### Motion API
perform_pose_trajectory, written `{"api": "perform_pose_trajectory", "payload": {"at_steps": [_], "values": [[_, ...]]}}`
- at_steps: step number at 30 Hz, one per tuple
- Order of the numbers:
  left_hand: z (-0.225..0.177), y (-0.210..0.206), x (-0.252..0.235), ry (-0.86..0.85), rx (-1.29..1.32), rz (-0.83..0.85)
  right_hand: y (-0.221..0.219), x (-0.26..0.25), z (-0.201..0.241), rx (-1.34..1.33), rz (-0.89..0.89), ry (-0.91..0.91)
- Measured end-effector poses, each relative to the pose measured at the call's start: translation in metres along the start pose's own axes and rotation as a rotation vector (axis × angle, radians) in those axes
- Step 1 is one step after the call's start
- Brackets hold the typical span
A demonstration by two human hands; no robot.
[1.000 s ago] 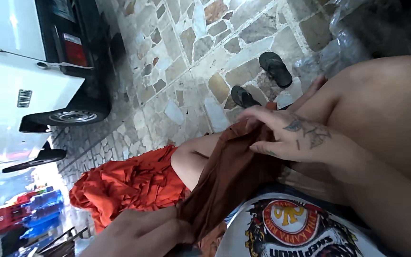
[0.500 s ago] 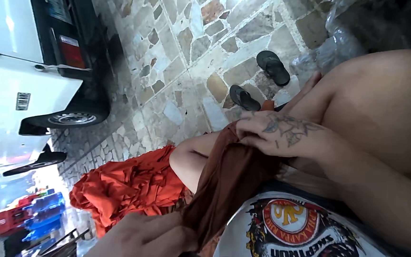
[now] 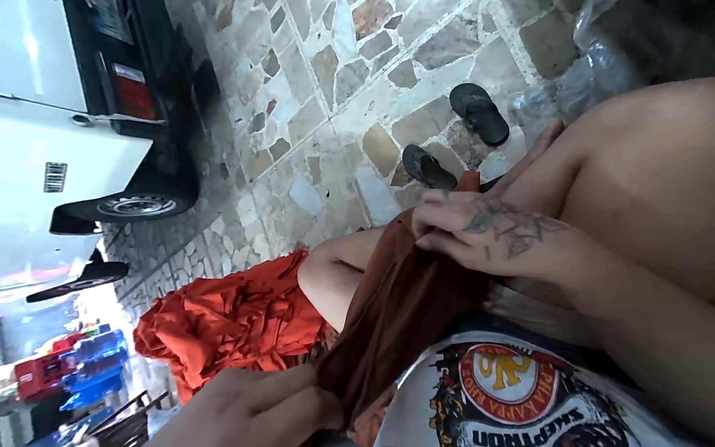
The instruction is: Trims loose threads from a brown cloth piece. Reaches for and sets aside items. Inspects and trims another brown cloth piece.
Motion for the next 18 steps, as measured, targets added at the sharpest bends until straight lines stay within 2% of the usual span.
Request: {"api": "perform_pose_trajectory", "payload": {"at_steps": [2,4,8,13,18], "values": [[0.006,0.002,0.002,0.043,-0.018,-0.018,0.011,0.011,-0.002,-0.119,0.003,-0.023],[0.014,0.003,0.005,0.094,-0.039,-0.039,0.019,0.019,-0.003,-0.348,0.005,-0.040],[0.030,0.002,0.006,0.109,-0.033,-0.076,0.029,0.025,0.007,-0.725,0.053,0.075],[0.027,0.010,-0.009,0.038,0.074,-0.081,0.024,0.028,0.019,-0.914,0.131,0.119],[0.011,0.016,-0.046,-0.030,-0.078,-0.194,0.021,0.034,0.035,-0.924,0.187,0.094]]}}
Point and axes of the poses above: each hand's wrist, its own x-axis away from the middle knuckle, its own y-axis out of the back of the hand, z = x × y, the point moved 6 cm from there along -x, towards the middle knuckle, and after that the axes turned 4 degrees about x, right-handed, at the moved point
